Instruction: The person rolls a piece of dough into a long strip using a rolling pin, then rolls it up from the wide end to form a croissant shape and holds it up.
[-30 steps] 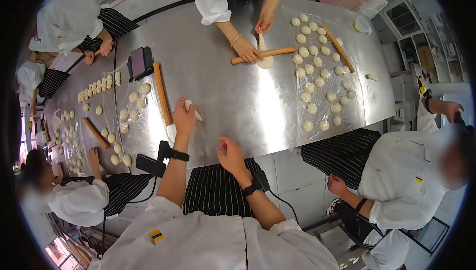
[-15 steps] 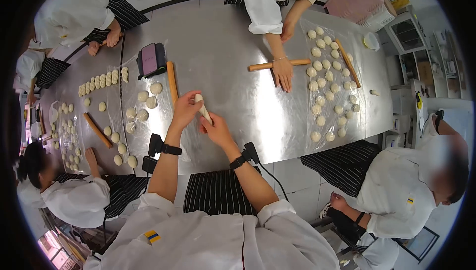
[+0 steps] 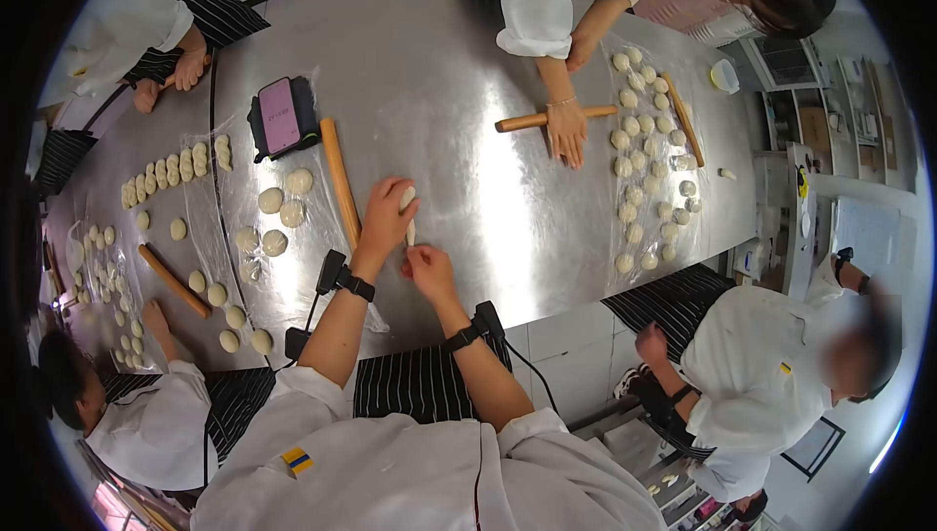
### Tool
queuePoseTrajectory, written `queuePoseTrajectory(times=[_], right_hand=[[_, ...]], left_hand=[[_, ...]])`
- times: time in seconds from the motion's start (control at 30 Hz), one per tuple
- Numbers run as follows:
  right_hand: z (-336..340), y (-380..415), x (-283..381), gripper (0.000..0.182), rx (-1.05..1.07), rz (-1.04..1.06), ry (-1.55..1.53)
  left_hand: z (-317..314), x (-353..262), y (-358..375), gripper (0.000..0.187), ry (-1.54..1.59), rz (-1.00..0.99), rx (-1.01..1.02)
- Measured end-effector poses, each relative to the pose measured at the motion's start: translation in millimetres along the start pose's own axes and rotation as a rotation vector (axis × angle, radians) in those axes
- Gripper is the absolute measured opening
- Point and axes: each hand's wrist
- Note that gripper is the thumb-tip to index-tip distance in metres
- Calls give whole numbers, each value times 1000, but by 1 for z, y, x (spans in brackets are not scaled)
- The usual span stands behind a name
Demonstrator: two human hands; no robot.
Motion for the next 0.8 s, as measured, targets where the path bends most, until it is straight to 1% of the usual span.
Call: queuePoseTrajectory(times=[0.03, 0.1, 0.23, 0.3, 0.33, 0.4, 0.43, 0.5, 0.53, 0.6, 0.63, 0.7, 0.73, 0.8], right_hand=[[1, -1, -4, 32, -3, 0, 0], [4, -3, -12, 33, 8, -40, -62], [9, 8, -4, 33, 11, -59, -60], [15, 12, -1, 33, 36, -31, 32], [18, 14, -2, 33, 41, -36, 31], [22, 17, -3, 31, 89, -2, 91], [25, 17, -4, 31, 93, -5, 90], [31, 18, -4, 29, 114, 26, 148], [35, 19, -4, 29, 117, 23, 149], [43, 22, -4, 27, 129, 121, 174], [47, 22, -6, 27, 131, 120, 175], [56, 22, -7, 25, 138, 136, 240], [60, 23, -7, 25, 139, 140, 242], [68, 27, -6, 22, 116, 177, 267]], left_hand=[[0, 1, -1, 36, 3, 0, 1], [1, 5, -2, 32, 73, 166, -9], [8, 6, -8, 30, -24, 227, -38], [7, 8, -11, 23, -38, 296, -66], [6, 9, -11, 23, -44, 299, -64], [5, 13, -12, 18, 70, 223, -84], [6, 12, -12, 18, 65, 225, -84], [7, 11, -13, 17, 104, 344, -46], [7, 8, -14, 17, 101, 347, -46], [5, 2, -16, 16, 79, 414, -69], [5, 2, -16, 16, 78, 415, -69], [5, 2, -19, 17, 17, 337, -75], [5, 2, -18, 17, 19, 336, -80], [7, 2, -16, 23, -3, 261, -67]])
Point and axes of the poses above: each hand's wrist, its own y-axis away from the middle knuckle, its own z-axis out of the back of the hand, x = y × z, and after that the axes turned 13 degrees about -x, right-handed
